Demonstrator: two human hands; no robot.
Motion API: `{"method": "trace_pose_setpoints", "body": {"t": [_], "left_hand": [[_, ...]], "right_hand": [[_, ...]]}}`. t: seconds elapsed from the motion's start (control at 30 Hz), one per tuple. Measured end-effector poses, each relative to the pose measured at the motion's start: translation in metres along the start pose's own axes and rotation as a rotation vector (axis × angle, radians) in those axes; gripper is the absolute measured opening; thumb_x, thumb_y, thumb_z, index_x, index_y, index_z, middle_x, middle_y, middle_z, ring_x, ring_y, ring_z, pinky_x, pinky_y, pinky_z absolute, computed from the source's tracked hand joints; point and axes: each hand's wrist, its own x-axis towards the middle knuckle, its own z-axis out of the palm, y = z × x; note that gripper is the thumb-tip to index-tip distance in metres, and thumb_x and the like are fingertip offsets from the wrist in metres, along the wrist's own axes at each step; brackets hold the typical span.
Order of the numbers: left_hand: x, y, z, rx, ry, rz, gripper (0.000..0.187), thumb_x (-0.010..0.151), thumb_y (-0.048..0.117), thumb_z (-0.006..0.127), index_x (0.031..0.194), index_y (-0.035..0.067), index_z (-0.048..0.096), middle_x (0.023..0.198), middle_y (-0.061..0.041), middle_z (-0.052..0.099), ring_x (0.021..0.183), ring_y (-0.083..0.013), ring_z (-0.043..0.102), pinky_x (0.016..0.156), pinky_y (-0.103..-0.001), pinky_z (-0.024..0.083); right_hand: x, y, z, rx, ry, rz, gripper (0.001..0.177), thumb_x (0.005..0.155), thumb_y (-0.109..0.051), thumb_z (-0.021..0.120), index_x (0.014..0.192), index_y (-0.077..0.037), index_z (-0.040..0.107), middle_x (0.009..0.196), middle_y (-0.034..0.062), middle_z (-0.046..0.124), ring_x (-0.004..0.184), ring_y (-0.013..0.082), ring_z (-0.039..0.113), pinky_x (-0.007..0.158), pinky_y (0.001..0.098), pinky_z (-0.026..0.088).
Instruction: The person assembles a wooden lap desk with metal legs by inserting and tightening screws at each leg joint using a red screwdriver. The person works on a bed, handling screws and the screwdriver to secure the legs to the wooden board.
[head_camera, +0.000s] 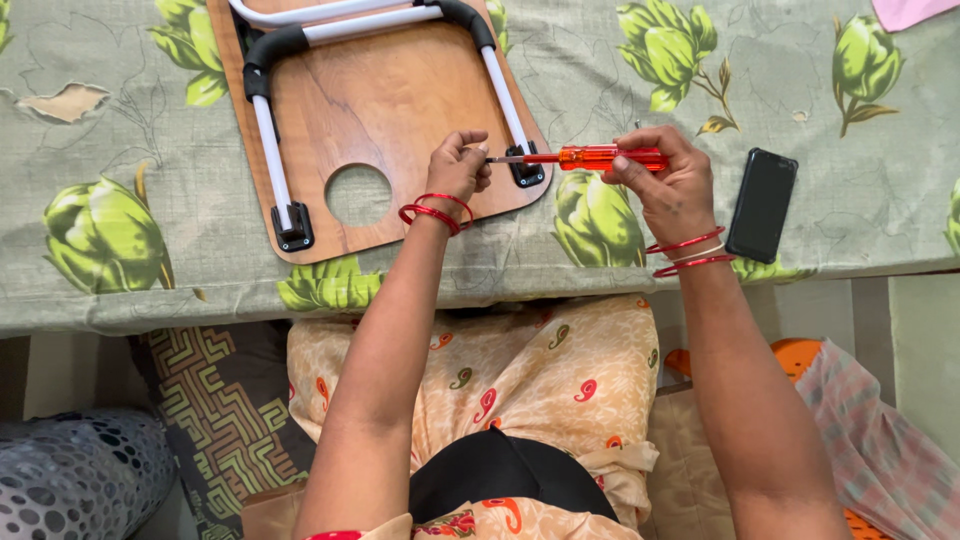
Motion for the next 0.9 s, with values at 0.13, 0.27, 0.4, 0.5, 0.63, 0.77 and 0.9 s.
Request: {"method": "trace_pose_setpoints", "body": {"t": [0.13, 0.27, 0.4, 0.5, 0.63, 0.77, 0.9], "left_hand": [[0.0, 0.003, 0.011, 0.014, 0.081, -0.023, 0.034, 0.1, 0.028, 0.063, 0.123, 0.003, 0.061, 0.078, -0.007, 0.071, 0.058, -0.0108, 0.065, 0.052, -0.026, 0.051], [-0.011, -0.006, 0.014, 0.425, 0.27, 0.108, 0.034, 0.101, 0.034, 0.062, 0.118, 0.005, 0.068, 0.084, -0.011, 0.078, 0.073, -0.0183, 0.073, 0.07, -0.032, 0.056], [-0.025, -0.012, 0.012, 0.733, 0.273, 0.203, 0.033, 0.091, 0.029, 0.067, 0.116, 0.009, 0.071, 0.096, -0.015, 0.077, 0.089, -0.0307, 0.074, 0.082, -0.042, 0.057], [-0.031, -0.01, 0.014, 0.774, 0.238, 0.215, 0.029, 0.093, 0.022, 0.066, 0.12, 0.012, 0.071, 0.102, -0.014, 0.077, 0.097, -0.0317, 0.073, 0.087, -0.043, 0.057], [-0.037, -0.002, 0.017, 0.839, 0.156, 0.226, 0.034, 0.091, 0.017, 0.066, 0.125, 0.014, 0.068, 0.112, -0.008, 0.074, 0.105, -0.0302, 0.07, 0.092, -0.043, 0.054], [-0.038, 0.002, 0.016, 0.898, 0.032, 0.207, 0.043, 0.091, 0.013, 0.066, 0.134, 0.018, 0.064, 0.12, -0.008, 0.068, 0.111, -0.0302, 0.066, 0.096, -0.043, 0.052], [-0.036, 0.003, 0.012, 0.898, -0.025, 0.231, 0.048, 0.09, 0.013, 0.067, 0.137, 0.019, 0.062, 0.123, -0.008, 0.066, 0.112, -0.0302, 0.066, 0.098, -0.042, 0.051]], "right_hand": [[0.01, -0.004, 0.008, 0.043, 0.087, -0.037, 0.021, 0.102, -0.003, 0.074, 0.119, 0.001, 0.061, 0.109, 0.0091, 0.07, 0.099, 0.0145, 0.072, 0.086, 0.0315, 0.067], [0.02, -0.021, 0.013, -0.291, 0.136, -0.188, 0.023, 0.105, -0.004, 0.074, 0.123, 0.001, 0.061, 0.106, 0.0109, 0.073, 0.092, 0.0154, 0.073, 0.081, 0.0309, 0.063], [0.034, -0.04, 0.024, -0.589, 0.055, -0.455, 0.025, 0.105, 0.0, 0.074, 0.126, 0.002, 0.062, 0.112, 0.0168, 0.071, 0.1, 0.0248, 0.075, 0.083, 0.0355, 0.062], [0.046, -0.048, 0.038, -0.648, -0.046, -0.478, 0.025, 0.104, 0.0, 0.072, 0.126, 0.001, 0.061, 0.109, 0.0174, 0.068, 0.096, 0.0277, 0.075, 0.079, 0.0363, 0.061], [0.065, -0.053, 0.054, -0.704, -0.148, -0.533, 0.025, 0.101, 0.003, 0.071, 0.125, 0.0, 0.062, 0.109, 0.0177, 0.066, 0.094, 0.0313, 0.073, 0.08, 0.0386, 0.06], [0.08, -0.05, 0.062, -0.74, -0.2, -0.553, 0.027, 0.097, 0.005, 0.072, 0.122, 0.001, 0.063, 0.11, 0.0191, 0.066, 0.093, 0.0345, 0.071, 0.081, 0.0413, 0.058], [0.087, -0.045, 0.065, -0.763, -0.222, -0.521, 0.027, 0.096, 0.006, 0.073, 0.121, 0.001, 0.064, 0.109, 0.019, 0.067, 0.091, 0.0335, 0.071, 0.079, 0.041, 0.057]]}}
